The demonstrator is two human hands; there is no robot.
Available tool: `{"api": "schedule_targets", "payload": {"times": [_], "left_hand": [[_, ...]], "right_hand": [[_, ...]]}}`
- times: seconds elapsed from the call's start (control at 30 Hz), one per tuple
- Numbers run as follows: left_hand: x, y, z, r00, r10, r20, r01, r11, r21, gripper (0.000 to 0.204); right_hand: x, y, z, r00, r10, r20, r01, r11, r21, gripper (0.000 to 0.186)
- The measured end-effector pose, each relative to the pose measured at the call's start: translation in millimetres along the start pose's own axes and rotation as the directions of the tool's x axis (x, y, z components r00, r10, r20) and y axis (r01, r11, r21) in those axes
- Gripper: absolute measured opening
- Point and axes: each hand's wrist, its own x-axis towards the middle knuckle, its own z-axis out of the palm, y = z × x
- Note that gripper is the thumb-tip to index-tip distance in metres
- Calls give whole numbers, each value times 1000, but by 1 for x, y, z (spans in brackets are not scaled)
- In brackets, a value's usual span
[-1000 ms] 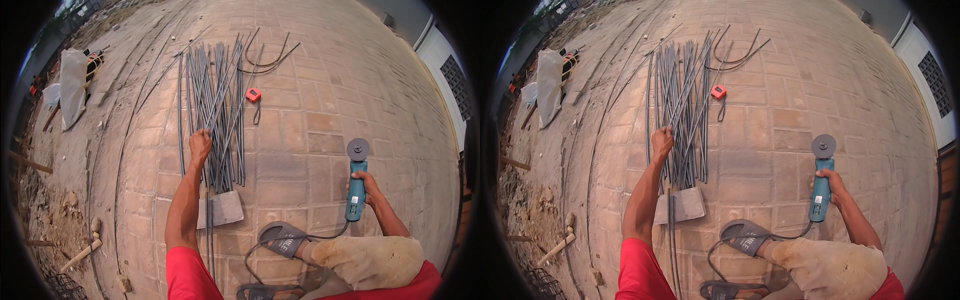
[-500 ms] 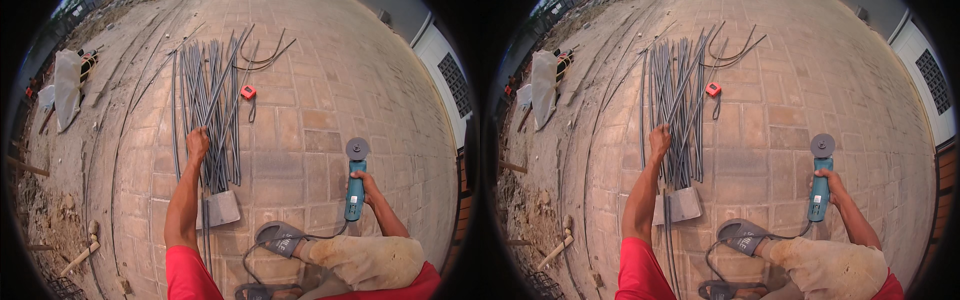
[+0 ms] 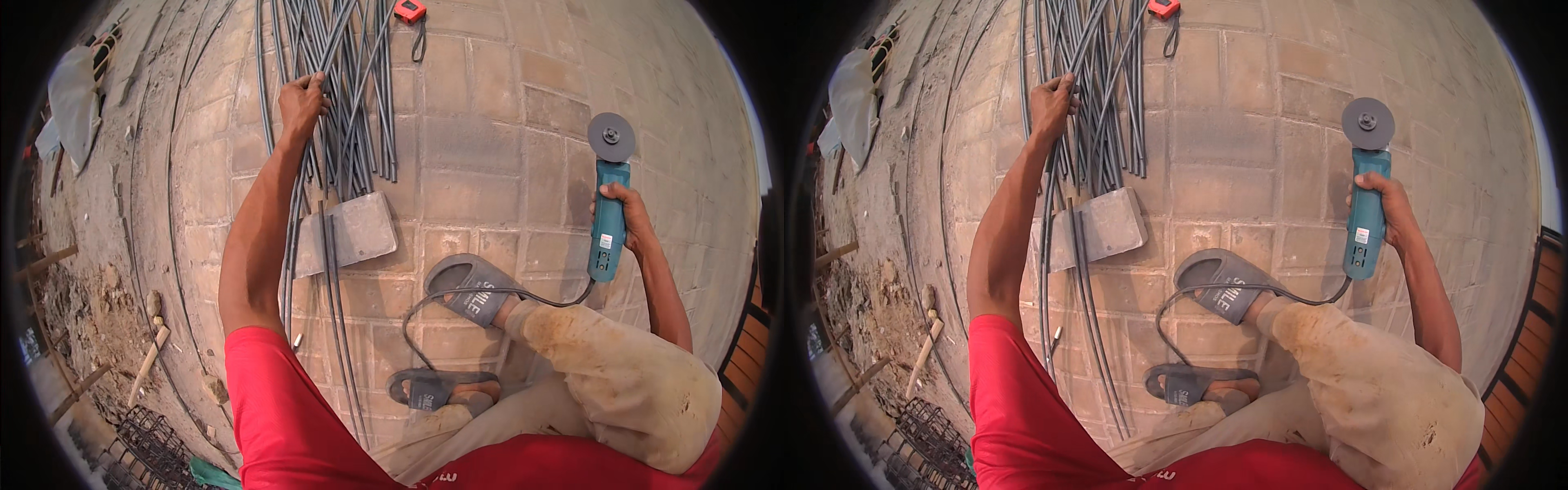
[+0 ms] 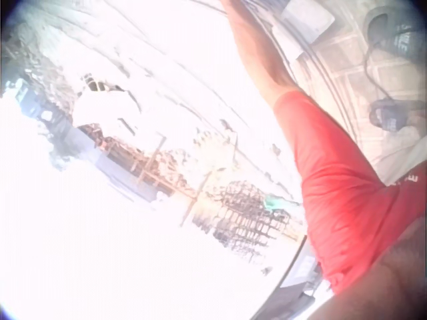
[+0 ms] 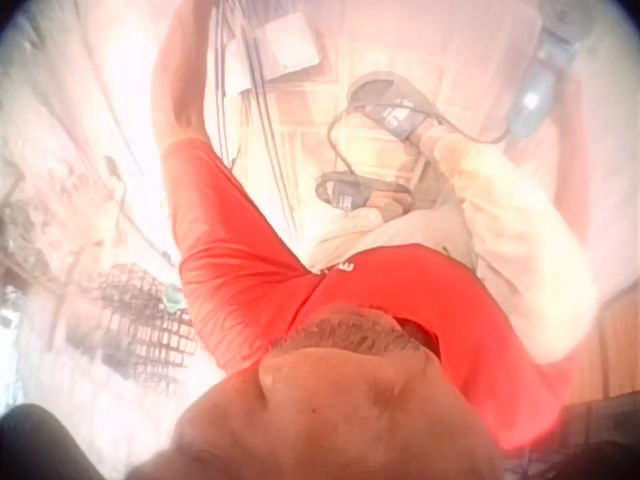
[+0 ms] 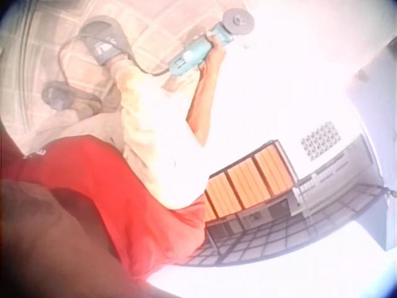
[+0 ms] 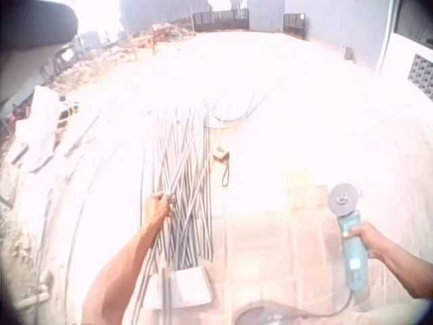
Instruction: The person uses an angle grinder to cut through several thin metal rods placed on a brick on a paved patio.
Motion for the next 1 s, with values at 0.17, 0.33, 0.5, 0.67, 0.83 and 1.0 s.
{"api": "schedule_targets", "payload": {"times": [0.17,0.33,0.5,0.67,0.83,1.0], "left_hand": [[-4,4,4,998,-52,25,55,991,-119,36],[1,-1,5,994,-96,46,102,983,-153,34],[4,-12,1,995,-82,59,91,981,-171,32],[4,-9,8,996,-57,63,68,980,-187,31],[5,-13,4,998,-50,45,57,981,-185,31],[5,-9,8,998,-55,41,62,975,-216,33]], "right_hand": [[-1,-11,23,994,-102,-26,92,966,-241,37],[9,-19,52,989,-130,64,144,932,-332,36],[17,-32,91,974,-127,187,194,894,-404,38],[18,-52,135,934,-191,302,345,701,-624,49],[28,-51,191,878,-256,405,478,525,-704,56],[18,-55,244,836,-211,506,548,266,-793,62]]}}
